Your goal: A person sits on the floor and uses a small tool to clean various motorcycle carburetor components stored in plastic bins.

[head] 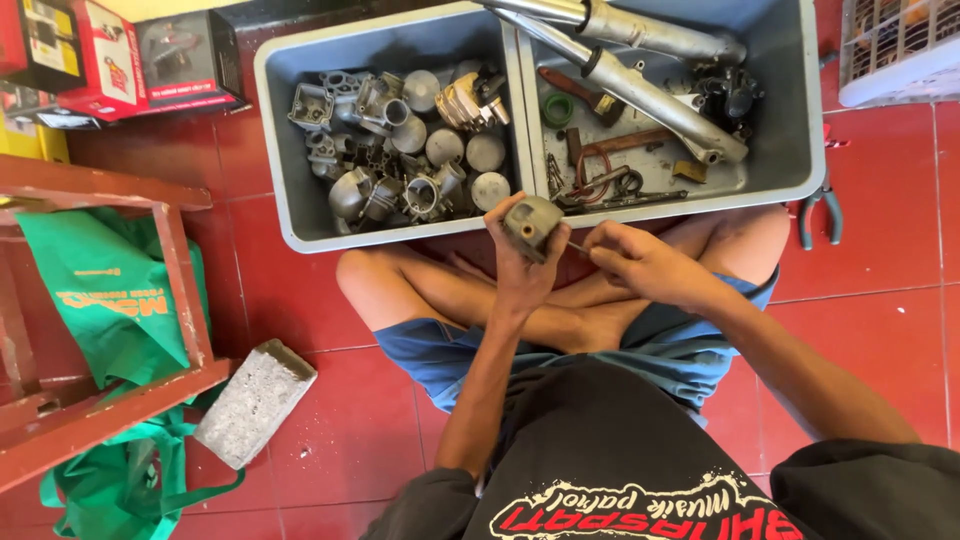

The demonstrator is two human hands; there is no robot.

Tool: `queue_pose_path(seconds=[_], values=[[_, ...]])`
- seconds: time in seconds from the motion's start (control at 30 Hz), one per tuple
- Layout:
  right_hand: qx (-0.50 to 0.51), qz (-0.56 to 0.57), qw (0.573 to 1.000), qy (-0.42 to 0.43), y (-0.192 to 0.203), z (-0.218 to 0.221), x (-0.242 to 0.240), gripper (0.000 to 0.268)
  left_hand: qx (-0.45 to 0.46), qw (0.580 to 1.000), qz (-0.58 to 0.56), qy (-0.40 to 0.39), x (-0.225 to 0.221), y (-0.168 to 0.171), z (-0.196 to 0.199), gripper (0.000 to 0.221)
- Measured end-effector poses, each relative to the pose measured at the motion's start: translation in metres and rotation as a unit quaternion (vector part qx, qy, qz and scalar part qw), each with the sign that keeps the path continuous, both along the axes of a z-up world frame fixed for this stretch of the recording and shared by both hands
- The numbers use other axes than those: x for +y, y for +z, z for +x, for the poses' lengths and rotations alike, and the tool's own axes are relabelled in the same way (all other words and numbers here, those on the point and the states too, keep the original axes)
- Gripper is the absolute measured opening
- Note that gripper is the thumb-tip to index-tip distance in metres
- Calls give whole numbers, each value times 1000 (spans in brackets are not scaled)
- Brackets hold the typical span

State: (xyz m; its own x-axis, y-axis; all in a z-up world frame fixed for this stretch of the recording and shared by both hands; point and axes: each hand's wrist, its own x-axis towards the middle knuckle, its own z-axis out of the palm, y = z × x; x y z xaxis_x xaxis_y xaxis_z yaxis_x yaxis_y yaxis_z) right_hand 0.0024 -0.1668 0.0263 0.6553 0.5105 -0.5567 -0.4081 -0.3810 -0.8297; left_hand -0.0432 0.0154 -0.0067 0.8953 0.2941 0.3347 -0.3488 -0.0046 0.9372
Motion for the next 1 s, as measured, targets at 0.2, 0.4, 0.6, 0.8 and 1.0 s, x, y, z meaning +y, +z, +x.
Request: queue_pose_path(seconds=[0.2,0.4,0.6,0.8,1.0], values=[[-706,-374,561,218,-14,2,7,33,157,974,-128,105,-21,18,9,58],[-320,-329,865,202,-10,16,18,41,123,983,-93,104,-25,7,5,59],[278,119,953,-23,4,14,4,27,-16,1000,6,12,7,7,-8,52],[4,8,999,-30,-29,21,17,15,-81,993,78,32,-3,-42,21,66],[-325,-106,934,99,2,77,39,14,-65,981,123,136,0,-59,69,77]])
